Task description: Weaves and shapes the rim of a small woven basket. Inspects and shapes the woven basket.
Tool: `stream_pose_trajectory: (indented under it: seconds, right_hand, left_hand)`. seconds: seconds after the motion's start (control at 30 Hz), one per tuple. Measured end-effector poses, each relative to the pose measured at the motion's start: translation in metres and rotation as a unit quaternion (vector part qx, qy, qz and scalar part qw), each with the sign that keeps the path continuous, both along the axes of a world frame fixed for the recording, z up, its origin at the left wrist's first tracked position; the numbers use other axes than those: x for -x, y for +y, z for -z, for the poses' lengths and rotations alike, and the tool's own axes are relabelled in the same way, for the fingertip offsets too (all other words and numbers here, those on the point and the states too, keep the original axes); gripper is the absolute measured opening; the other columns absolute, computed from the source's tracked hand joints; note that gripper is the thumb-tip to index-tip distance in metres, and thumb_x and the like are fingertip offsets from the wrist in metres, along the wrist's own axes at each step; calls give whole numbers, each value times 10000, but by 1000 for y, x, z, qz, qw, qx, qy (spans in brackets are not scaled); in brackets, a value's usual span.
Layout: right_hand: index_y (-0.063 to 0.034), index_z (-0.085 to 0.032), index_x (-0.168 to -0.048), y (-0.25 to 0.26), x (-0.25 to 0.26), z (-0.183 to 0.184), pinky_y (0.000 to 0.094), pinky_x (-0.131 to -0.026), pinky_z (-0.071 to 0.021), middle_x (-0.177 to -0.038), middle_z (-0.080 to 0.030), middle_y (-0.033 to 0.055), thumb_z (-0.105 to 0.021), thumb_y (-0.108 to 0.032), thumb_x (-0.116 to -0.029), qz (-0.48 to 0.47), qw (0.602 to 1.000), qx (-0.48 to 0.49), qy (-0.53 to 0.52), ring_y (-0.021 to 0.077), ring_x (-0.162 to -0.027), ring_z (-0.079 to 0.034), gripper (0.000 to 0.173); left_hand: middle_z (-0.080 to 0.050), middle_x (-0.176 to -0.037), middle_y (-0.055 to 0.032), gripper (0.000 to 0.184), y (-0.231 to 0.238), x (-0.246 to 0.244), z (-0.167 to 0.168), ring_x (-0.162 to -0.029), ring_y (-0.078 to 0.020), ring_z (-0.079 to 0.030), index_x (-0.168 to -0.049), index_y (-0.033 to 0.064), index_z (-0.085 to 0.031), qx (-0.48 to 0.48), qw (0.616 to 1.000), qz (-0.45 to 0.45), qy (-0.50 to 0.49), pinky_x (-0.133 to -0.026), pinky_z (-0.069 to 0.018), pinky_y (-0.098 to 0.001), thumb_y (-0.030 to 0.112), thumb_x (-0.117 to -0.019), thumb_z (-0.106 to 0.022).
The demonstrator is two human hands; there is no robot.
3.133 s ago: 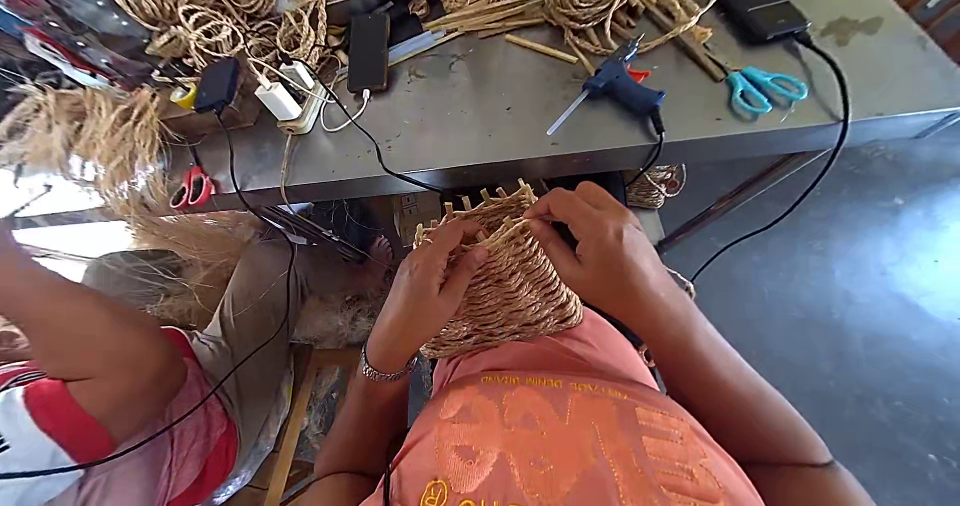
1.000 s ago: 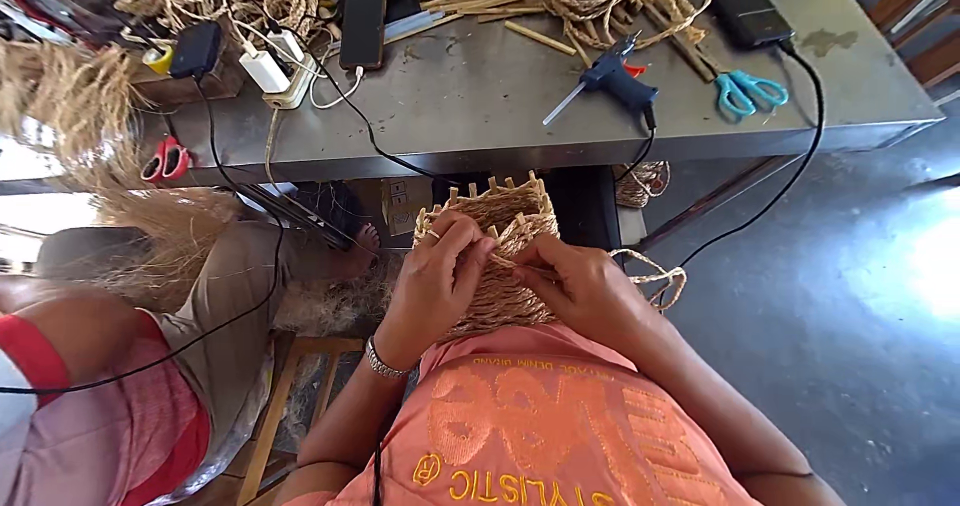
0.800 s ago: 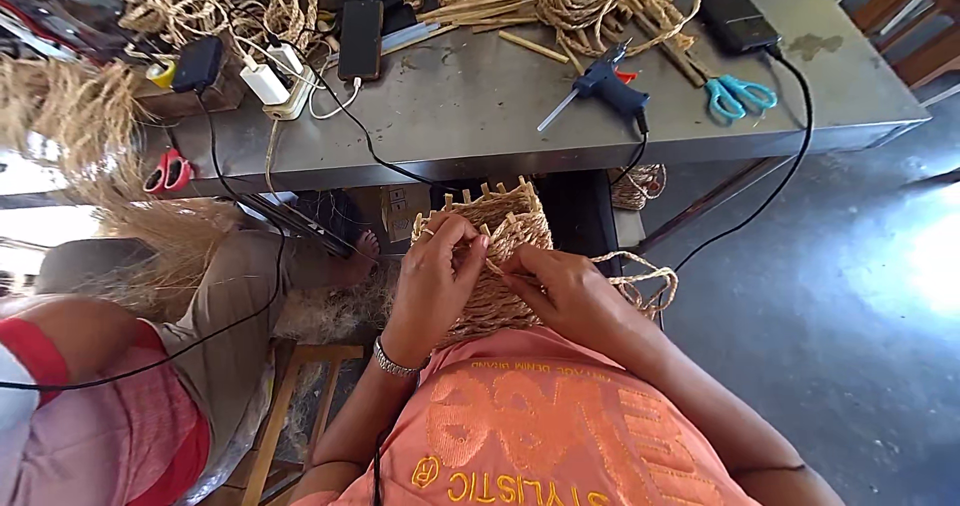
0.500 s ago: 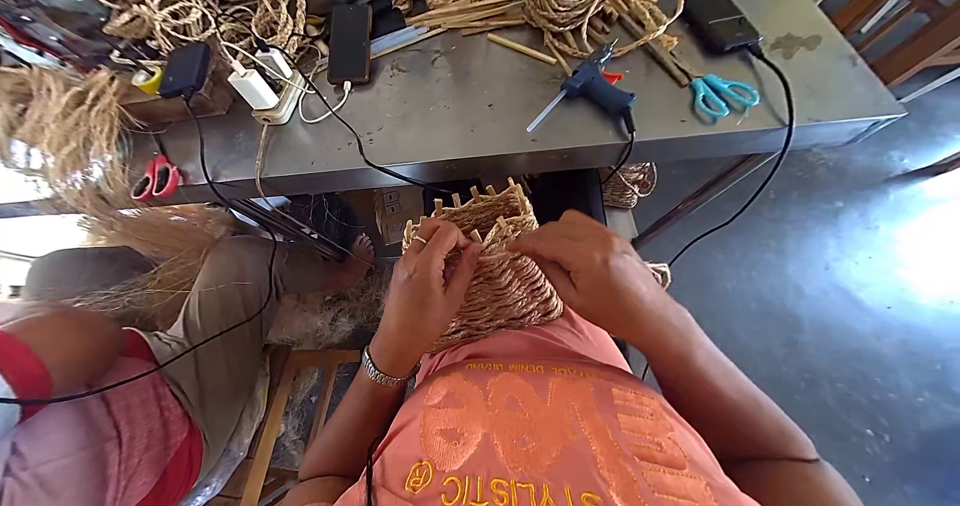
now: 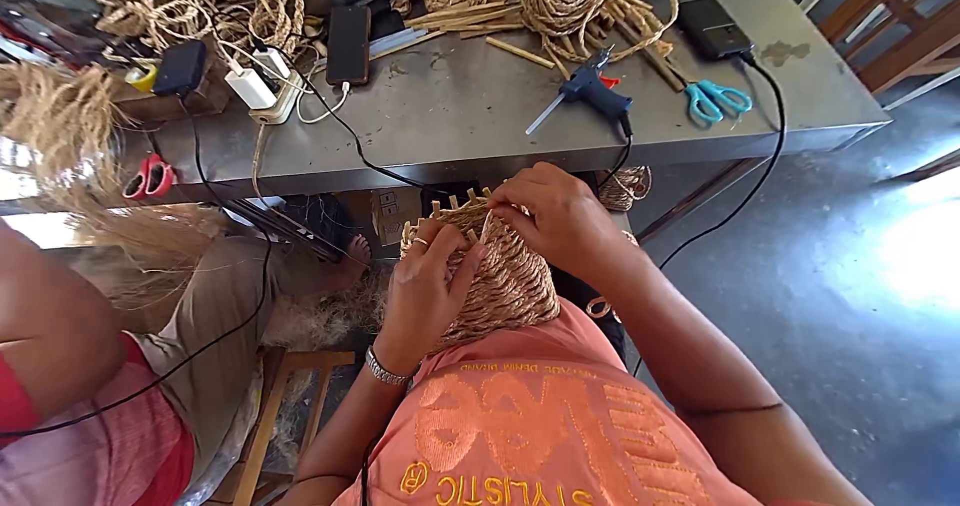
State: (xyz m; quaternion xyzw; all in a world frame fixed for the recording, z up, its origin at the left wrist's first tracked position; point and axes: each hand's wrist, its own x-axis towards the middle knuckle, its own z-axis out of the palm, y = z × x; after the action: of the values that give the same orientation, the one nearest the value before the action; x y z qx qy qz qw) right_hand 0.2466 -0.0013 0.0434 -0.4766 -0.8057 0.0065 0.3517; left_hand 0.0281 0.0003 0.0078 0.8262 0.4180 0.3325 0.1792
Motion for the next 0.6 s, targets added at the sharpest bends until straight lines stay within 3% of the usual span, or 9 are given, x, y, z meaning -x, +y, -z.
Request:
stream_pose_trajectory:
  seconds: [0.17, 0.37, 0.53, 0.6]
  right_hand:
    - [-69, -755, -1002, -5, -2, -2, 359, -830, -545, -933, -711, 82, -618, -114, -999, 2, 1000, 6, -1, 248, -925, -660, 144]
    - [-56, -756, -1031, -25, -7, -4, 327, -920, -548, -1080, -668, 101, -616, -115, -1008, -7, 999, -7, 35, 210, -1040, -641, 154]
    - [-55, -724, -1100, -38, -19, 10, 247, -756, -570, -993, -677, 70, -633, -196, -1014, 20, 996, 42, 71, 116, -844, -650, 189]
    - [-68, -738, -1056, -39, -25, 14, 259, -706, -564, -933, -680, 57, -653, -243, -1005, 54, 993, 73, 73, 111, -777, -642, 201]
  left_hand:
    - [-630, -1060, -30, 250, -1, -2, 0, -632, -73, -600, -963, 130, -668, 0, 1000, -4, -15, -533, -550, -267, 365, -1025, -610]
    - [-616, -1056, -32, 218, 3, 5, 1, -599, -67, -598, -973, 120, -657, 25, 998, 14, -53, -513, -565, -251, 330, -1021, -631]
    - [-617, -1077, -18, 198, -4, 11, 5, -651, -61, -623, -970, 131, -670, 27, 996, 25, -75, -538, -584, -247, 323, -1012, -648]
    - [-619, -1069, -19, 199, -4, 11, 6, -661, -62, -627, -964, 130, -668, 23, 997, 19, -74, -544, -584, -249, 324, -1010, -651]
